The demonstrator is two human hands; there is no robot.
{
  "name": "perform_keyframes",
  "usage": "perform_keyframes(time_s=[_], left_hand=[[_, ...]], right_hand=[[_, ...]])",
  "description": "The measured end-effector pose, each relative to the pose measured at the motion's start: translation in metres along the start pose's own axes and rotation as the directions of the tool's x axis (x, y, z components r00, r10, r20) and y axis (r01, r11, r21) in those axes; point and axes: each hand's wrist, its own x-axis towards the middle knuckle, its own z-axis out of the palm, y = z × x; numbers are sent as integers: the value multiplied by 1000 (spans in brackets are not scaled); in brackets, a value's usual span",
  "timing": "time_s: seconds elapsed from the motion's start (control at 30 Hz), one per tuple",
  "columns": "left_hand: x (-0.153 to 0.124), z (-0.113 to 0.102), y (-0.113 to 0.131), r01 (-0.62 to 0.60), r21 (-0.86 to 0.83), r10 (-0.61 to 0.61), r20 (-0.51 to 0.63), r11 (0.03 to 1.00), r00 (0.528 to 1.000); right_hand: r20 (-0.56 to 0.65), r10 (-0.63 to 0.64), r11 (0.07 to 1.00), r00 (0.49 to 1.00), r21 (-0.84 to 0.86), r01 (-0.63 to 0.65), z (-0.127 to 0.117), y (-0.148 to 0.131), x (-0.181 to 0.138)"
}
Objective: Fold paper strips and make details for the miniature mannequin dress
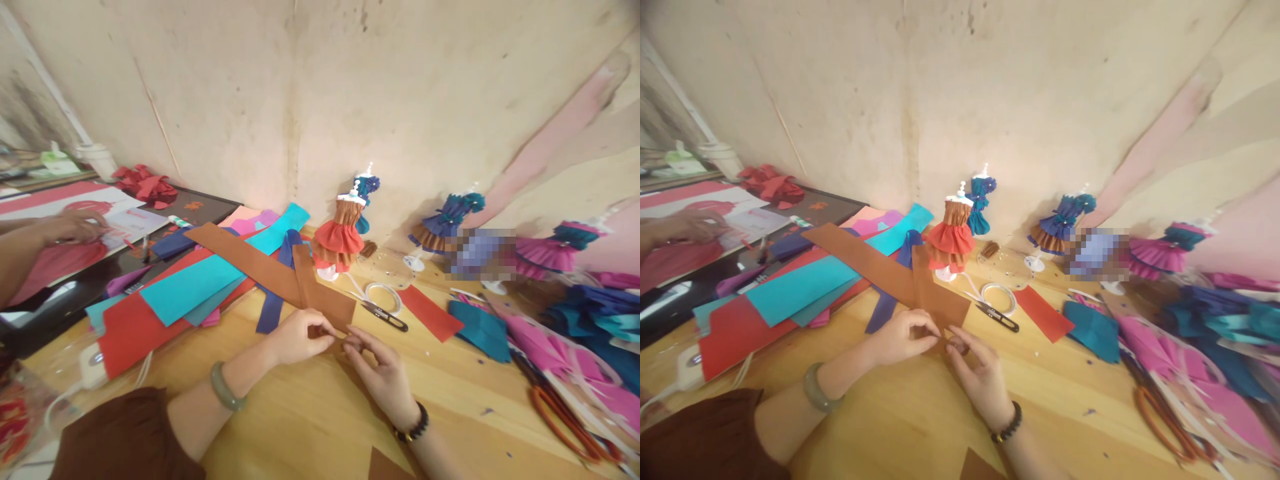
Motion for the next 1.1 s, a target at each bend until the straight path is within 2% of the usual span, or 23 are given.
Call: perform_keyframes(time_s=[0.17,0.3,0.4,0.53,0.63,0.87,1.1], left_hand=[[0,4,-1,-118,57,120,-36,991,992],[0,5,0,-154,59,156,-42,986,987],[-1,4,0,-120,37,121,-37,992,992],[-1,3,1,8,-47,-9,-22,999,1000],[0,4,0,56,-89,-60,-48,994,997],[1,0,3,47,-37,-50,-63,998,997],[2,1,0,12,-40,-13,-10,999,1000]], right_hand=[[18,-51,997,999,-53,51,1,-1,4],[29,-96,995,995,-25,96,1,1,4],[7,-79,997,997,-17,79,1,2,3],[-26,-27,999,999,-20,27,0,2,2],[-37,18,1000,999,-7,-18,0,2,3],[-5,62,997,998,41,-61,-1,6,4],[127,31,993,991,107,-44,-4,2,6]])
